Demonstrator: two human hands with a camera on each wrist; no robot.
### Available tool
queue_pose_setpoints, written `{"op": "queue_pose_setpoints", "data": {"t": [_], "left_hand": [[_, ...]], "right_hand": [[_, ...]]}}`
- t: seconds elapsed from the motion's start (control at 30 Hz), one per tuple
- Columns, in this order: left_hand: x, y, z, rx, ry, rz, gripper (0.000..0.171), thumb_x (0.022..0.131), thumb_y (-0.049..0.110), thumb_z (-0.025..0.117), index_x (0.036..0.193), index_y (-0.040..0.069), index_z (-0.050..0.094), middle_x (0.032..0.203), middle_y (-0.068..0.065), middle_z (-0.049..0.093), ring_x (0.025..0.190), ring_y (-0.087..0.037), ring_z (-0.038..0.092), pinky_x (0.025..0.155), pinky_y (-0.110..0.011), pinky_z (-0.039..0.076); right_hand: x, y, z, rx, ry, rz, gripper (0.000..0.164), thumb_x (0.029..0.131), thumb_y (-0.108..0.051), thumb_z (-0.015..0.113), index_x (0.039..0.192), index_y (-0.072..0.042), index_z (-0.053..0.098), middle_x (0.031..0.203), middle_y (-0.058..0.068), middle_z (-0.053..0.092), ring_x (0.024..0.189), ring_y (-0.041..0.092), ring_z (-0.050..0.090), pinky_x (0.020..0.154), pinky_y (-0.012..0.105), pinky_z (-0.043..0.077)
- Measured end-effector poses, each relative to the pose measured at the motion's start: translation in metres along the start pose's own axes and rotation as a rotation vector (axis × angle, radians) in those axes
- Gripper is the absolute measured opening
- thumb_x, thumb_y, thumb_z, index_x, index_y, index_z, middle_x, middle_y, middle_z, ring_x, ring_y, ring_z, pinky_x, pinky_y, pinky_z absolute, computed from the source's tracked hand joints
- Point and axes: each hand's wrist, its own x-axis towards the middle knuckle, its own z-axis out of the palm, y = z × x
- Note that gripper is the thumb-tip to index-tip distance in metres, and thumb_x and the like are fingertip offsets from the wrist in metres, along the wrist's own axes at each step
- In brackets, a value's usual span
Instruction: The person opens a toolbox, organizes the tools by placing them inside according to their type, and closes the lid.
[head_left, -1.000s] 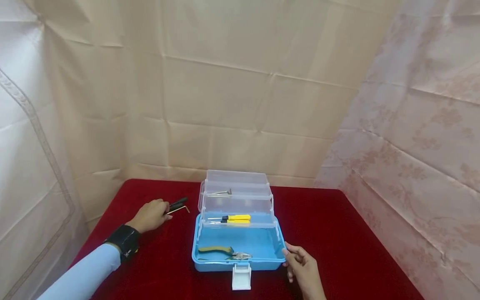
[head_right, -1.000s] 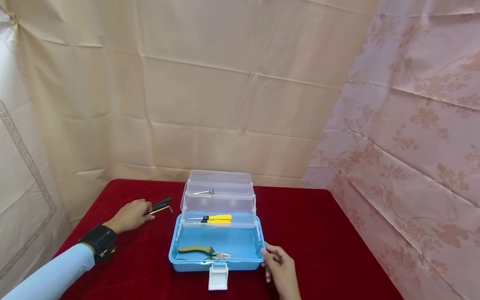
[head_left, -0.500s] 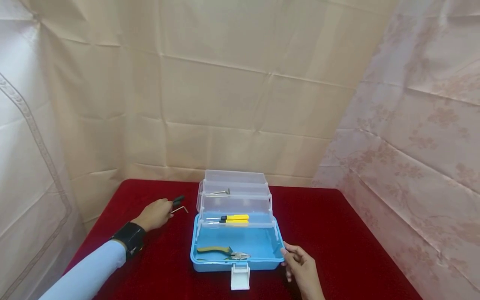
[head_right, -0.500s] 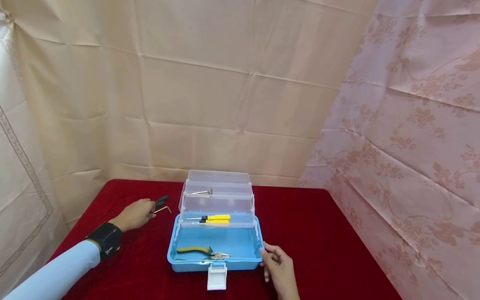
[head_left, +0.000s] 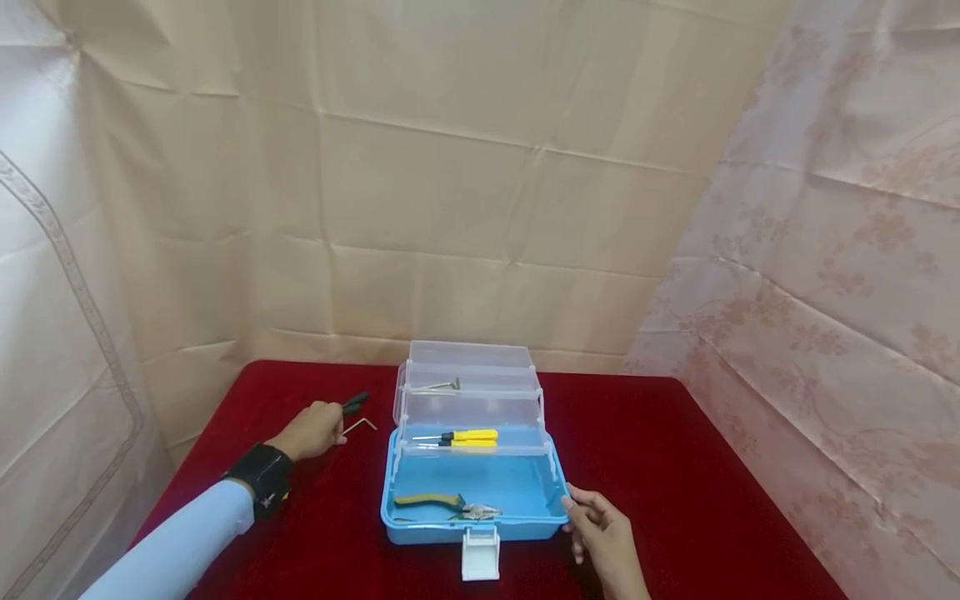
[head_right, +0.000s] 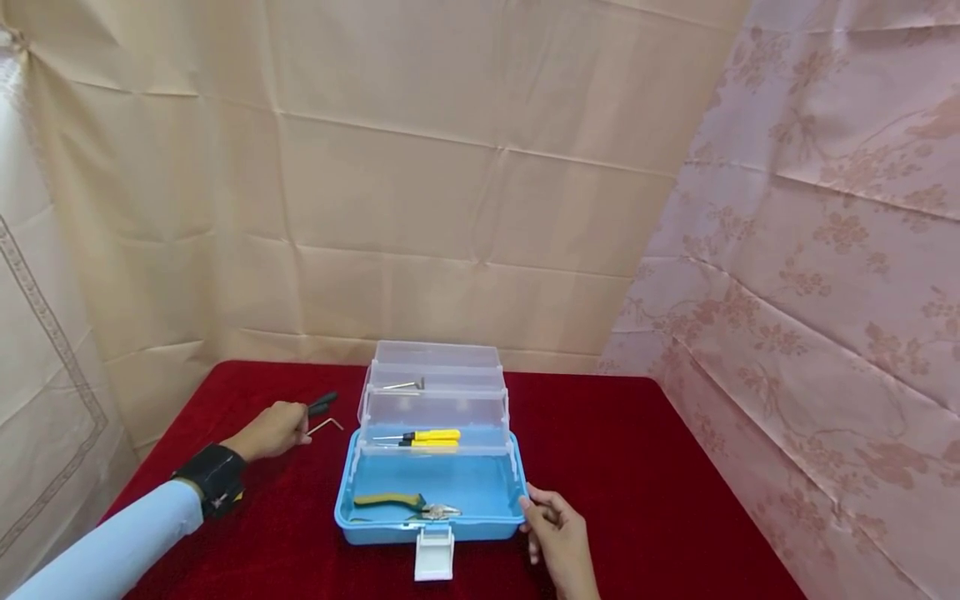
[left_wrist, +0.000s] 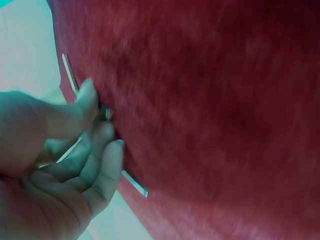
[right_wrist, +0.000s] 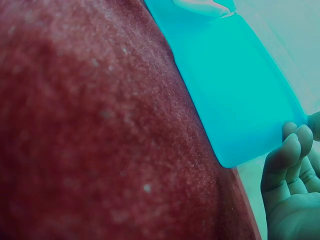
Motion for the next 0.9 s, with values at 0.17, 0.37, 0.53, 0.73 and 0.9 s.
{"op": "queue_pose_setpoints", "data": {"t": [0.17,0.37,0.53,0.73,0.9], "left_hand": [[-0.003,0.003,0.003,-0.053,0.018,-0.029,0.015,0.078,0.0,0.073,0.082,0.002,0.059,0.069,-0.001,0.055,0.061,-0.016,0.051,0.055,-0.031,0.044],[-0.007,0.011,-0.005,-0.076,-0.119,-0.108,0.012,0.082,0.001,0.069,0.088,0.001,0.058,0.069,-0.005,0.052,0.059,-0.018,0.049,0.054,-0.03,0.043],[-0.011,0.019,-0.006,-0.042,-0.16,-0.096,0.01,0.082,-0.003,0.065,0.085,0.003,0.057,0.065,-0.005,0.049,0.056,-0.018,0.048,0.051,-0.031,0.04],[-0.012,0.017,-0.003,0.072,-0.075,-0.021,0.014,0.078,0.0,0.07,0.076,0.005,0.057,0.06,-0.001,0.047,0.052,-0.014,0.045,0.048,-0.029,0.038],[-0.014,0.011,-0.002,0.059,-0.036,-0.022,0.019,0.075,-0.001,0.068,0.068,0.009,0.053,0.056,0.003,0.043,0.049,-0.012,0.041,0.045,-0.027,0.034]], "right_hand": [[0.001,0.001,0.0,0.0,0.004,-0.009,0.051,0.077,-0.043,0.076,0.117,-0.013,0.065,0.079,0.018,0.062,0.05,0.017,0.049,0.042,0.029,0.045],[0.001,0.001,0.001,0.006,0.0,-0.02,0.047,0.079,-0.039,0.075,0.117,-0.013,0.065,0.079,0.018,0.063,0.049,0.016,0.049,0.041,0.028,0.045],[-0.001,0.001,0.002,0.001,-0.005,-0.019,0.048,0.079,-0.04,0.075,0.117,-0.012,0.065,0.078,0.018,0.062,0.049,0.016,0.049,0.041,0.028,0.045],[-0.002,0.0,0.002,0.013,-0.004,-0.013,0.051,0.079,-0.04,0.075,0.118,-0.009,0.064,0.078,0.019,0.062,0.049,0.015,0.047,0.041,0.029,0.044],[-0.002,0.0,0.002,0.015,-0.005,-0.015,0.052,0.078,-0.04,0.076,0.118,-0.009,0.064,0.078,0.019,0.062,0.049,0.016,0.047,0.041,0.03,0.044]]}}
